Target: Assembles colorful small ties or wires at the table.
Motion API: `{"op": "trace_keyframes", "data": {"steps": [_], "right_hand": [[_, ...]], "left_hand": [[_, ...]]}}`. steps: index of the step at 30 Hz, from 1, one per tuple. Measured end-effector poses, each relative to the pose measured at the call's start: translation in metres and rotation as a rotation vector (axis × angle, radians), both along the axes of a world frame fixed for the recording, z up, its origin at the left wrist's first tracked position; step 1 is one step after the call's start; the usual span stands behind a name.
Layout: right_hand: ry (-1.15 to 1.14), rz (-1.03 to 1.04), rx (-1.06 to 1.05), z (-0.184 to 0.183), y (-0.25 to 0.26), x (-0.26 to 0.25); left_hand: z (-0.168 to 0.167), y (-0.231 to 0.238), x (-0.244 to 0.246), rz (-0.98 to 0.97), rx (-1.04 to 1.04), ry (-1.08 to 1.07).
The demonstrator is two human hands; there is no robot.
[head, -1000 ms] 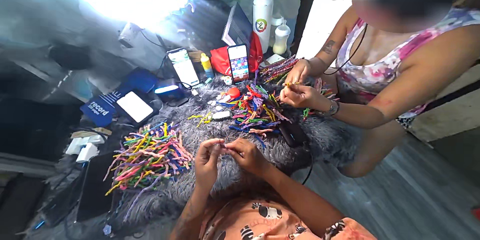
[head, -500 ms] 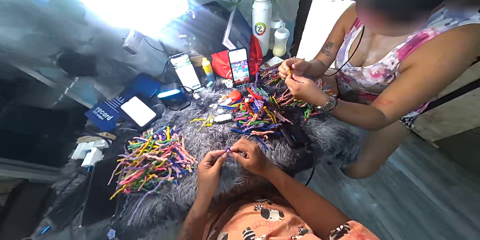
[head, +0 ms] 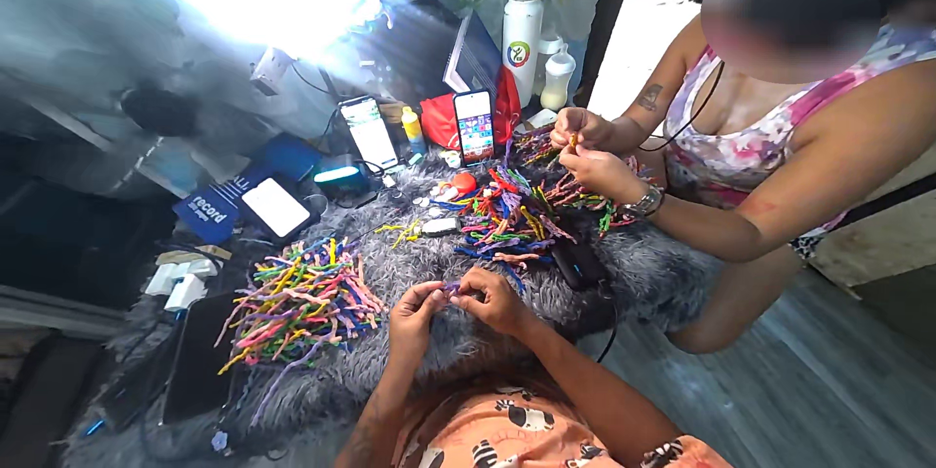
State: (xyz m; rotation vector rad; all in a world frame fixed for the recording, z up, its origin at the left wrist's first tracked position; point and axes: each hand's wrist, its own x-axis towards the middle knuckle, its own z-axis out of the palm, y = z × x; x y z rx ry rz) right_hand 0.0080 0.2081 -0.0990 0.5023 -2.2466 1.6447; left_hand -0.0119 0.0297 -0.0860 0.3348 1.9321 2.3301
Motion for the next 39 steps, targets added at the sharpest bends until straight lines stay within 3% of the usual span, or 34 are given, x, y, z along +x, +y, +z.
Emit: {"op": "trace_keyframes", "data": {"steps": [7,15,23,29,39], "right_hand": [[-0.064,-0.021,0.025,0.004,0.001,0.001],[0.110,-0.190,0.298,-0.005,-0.009,0.003],[0.024,-0.042,0.105,-0.003,0.000,0.002],[-0.082,-0.009,-0.081,0.001,0.006,0.001],[-0.139,0.051,-0.239,-0.005,0.006,-0.004]], "left_hand": [[0.001,0.004,-0.001,-0.049,-0.025,-0.027],[0.000,0.007,0.000,-0.042,-0.177,0.065],[-0.004,0.009,0.001,0.034,-0.158,0.142],[0.004,0.007,-0.001,-0.030,-0.315,0.065],[0.008,0.002,-0.009,-0.245,-0.030,-0.129]]}}
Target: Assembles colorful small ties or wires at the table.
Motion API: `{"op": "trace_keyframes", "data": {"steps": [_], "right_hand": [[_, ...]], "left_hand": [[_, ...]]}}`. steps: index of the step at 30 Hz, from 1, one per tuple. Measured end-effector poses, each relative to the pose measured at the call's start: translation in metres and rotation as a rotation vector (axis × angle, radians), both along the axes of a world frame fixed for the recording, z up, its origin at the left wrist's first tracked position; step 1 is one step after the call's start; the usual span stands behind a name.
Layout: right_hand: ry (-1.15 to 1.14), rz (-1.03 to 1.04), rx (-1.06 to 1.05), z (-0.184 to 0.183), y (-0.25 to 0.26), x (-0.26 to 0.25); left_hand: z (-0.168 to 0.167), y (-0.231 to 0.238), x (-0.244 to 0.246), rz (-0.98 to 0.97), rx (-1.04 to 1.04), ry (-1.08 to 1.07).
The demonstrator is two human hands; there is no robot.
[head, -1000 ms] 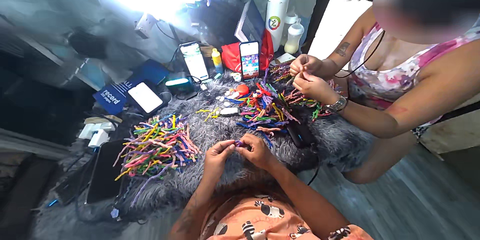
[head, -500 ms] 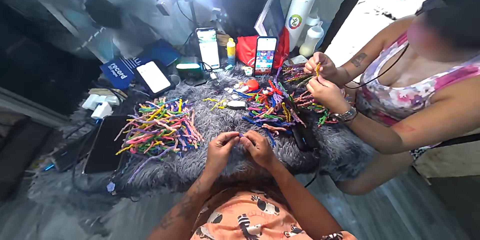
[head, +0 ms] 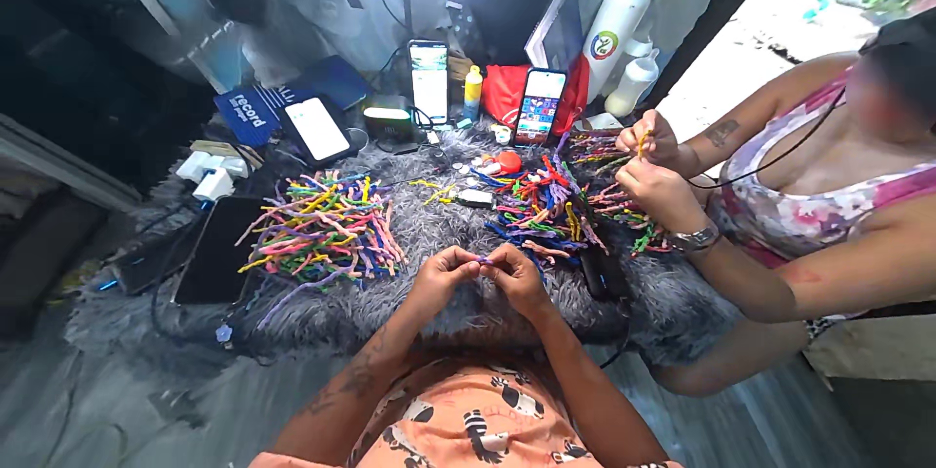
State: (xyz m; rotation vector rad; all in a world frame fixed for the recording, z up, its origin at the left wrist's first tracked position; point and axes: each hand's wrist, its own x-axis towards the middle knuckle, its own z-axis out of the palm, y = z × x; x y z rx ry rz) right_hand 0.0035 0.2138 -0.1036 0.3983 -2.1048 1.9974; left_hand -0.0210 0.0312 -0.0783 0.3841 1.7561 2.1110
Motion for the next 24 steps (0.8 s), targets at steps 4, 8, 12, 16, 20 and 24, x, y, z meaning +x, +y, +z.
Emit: {"op": "trace_keyframes", "data": {"steps": [4,8,12,16,20,24], "right_hand": [[0.048,0.009,-0.013,-0.0011,0.0006,0.0007],[0.114,0.059,-0.070,-0.0029,0.0022,0.0022],[0.104,0.091,-0.066,-0.0028,0.0036,0.0040],[0.062,0.092,-0.073,0.0004,0.0034,0.0056],[0.088,0.087,-0.101,-0.0012,0.0033,0.0060],[0.106,0.096,-0.100,-0.0021,0.0045,0.0053]], "left_hand": [[0.0013,-0.0030,-0.0014,-0.053,0.046,-0.032],[0.0057,-0.0040,-0.0017,-0.114,-0.065,-0.027],[0.0048,-0.0045,-0.0038,-0.197,-0.170,0.007],[0.0064,-0.0045,-0.0031,-0.220,-0.246,0.049],[0.0082,-0.0037,0.0002,-0.237,-0.364,0.167],[0.0065,-0.0013,0.0022,-0.246,-0.433,0.287]]}}
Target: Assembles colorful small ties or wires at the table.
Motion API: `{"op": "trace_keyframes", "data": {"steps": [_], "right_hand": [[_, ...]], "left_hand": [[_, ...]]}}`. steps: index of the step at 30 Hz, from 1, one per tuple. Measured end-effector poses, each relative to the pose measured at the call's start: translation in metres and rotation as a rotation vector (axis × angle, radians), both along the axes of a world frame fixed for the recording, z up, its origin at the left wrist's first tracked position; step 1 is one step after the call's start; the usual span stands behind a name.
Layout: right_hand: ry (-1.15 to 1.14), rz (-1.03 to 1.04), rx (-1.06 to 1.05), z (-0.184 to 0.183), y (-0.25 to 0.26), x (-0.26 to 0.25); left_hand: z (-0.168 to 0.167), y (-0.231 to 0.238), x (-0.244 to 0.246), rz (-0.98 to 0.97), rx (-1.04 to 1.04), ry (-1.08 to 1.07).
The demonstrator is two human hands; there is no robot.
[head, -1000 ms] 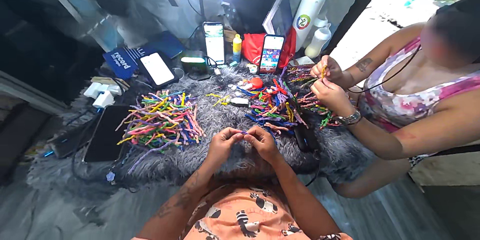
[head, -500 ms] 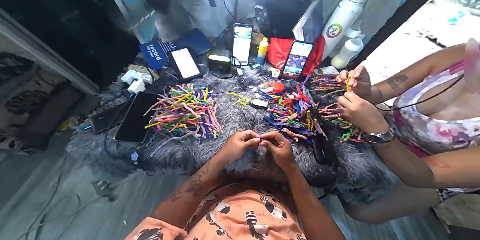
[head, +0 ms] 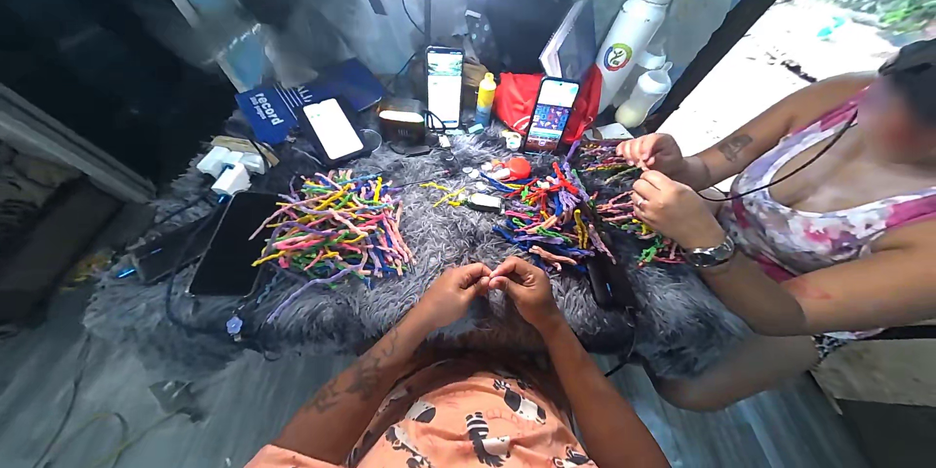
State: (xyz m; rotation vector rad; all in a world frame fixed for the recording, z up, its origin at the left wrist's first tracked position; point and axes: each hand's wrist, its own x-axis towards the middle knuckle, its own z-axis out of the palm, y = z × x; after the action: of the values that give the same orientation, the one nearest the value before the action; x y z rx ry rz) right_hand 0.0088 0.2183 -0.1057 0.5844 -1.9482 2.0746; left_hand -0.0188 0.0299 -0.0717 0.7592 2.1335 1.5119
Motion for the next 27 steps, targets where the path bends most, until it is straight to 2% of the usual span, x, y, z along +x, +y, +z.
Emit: {"op": "trace_keyframes", "data": {"steps": [3,5,8,10,14,17,20,22,24,27], "right_hand": [[0.030,-0.022,0.014,-0.001,-0.001,0.000],[0.120,-0.110,0.105,-0.002,-0.002,0.001],[0.365,-0.284,0.389,0.002,0.002,0.001],[0.441,-0.442,0.573,0.012,0.009,0.000],[0.296,-0.866,0.772,0.024,0.026,-0.015],[0.312,-0.990,0.751,0.022,0.025,-0.021],[0.301,-0.855,0.662,0.022,0.007,-0.007],[0.278,-0.704,0.493,0.038,-0.001,0.008],[0.277,-0.482,0.258,0.072,-0.003,0.029],[0.346,-0.003,-0.040,0.137,-0.003,0.069]], "left_hand": [[-0.003,0.001,0.006,0.048,0.010,0.118],[-0.002,-0.007,0.015,0.117,-0.043,0.311],[0.005,-0.051,0.030,0.262,-0.146,0.618],[0.011,-0.097,0.036,0.408,-0.259,0.718],[0.003,-0.186,0.042,0.652,-0.550,0.719],[-0.015,-0.218,0.040,0.733,-0.633,0.665],[-0.021,-0.218,0.037,0.750,-0.646,0.665],[-0.020,-0.212,0.036,0.737,-0.638,0.674],[-0.020,-0.208,0.037,0.736,-0.605,0.690],[-0.015,-0.195,0.043,0.752,-0.549,0.700]]}}
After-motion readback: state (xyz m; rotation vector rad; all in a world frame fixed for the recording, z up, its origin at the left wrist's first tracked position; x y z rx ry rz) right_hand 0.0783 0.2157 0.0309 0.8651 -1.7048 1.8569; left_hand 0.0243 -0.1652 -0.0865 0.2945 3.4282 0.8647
